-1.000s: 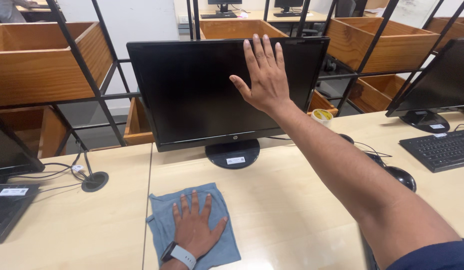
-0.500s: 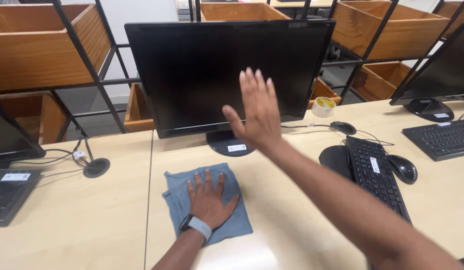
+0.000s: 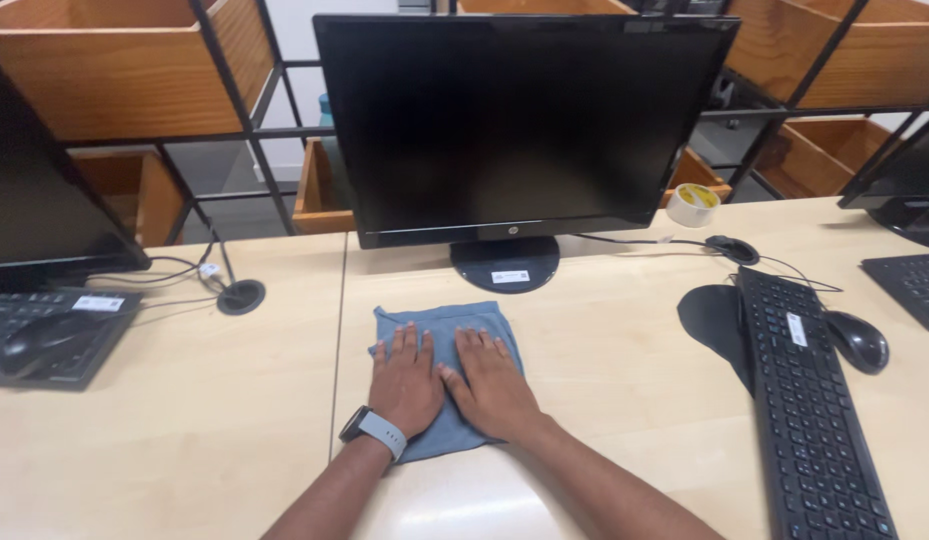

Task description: The person wipes a desk with a cloth, moving a keyboard, mouse, mousepad, and monitor to clean the surface underneath.

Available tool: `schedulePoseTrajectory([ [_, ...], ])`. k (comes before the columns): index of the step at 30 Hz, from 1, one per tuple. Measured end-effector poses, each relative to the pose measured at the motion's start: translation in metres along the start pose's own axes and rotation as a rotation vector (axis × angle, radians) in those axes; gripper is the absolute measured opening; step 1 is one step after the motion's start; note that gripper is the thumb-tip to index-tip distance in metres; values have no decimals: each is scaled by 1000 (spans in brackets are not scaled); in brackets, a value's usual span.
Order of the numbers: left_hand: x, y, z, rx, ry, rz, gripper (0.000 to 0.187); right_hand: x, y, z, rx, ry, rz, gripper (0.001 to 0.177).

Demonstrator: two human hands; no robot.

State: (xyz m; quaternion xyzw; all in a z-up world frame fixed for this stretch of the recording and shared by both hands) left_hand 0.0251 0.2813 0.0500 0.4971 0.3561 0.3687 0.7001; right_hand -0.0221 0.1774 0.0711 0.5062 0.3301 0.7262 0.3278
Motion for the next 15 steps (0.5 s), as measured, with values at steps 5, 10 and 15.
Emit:
schedulePoseTrajectory([
  [5, 10, -1, -4, -85, -50, 53, 59, 4, -17, 4, 100, 18, -206, 60],
  [10, 23, -4, 7, -84, -44, 35, 58, 1, -24, 20, 130, 11, -216, 62],
  [15, 42, -11, 28, -45, -16, 65, 59, -3, -30, 47, 140, 13, -220, 63],
])
Point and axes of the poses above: each hand's wrist, its own z-axis towards the middle knuckle, its own y-axis out of the back of the hand, x = y × z, the point moved 10 cm from there along z, towards the middle knuckle, and after that the axes turned 8 degrees about z, right-handed, at the moved point
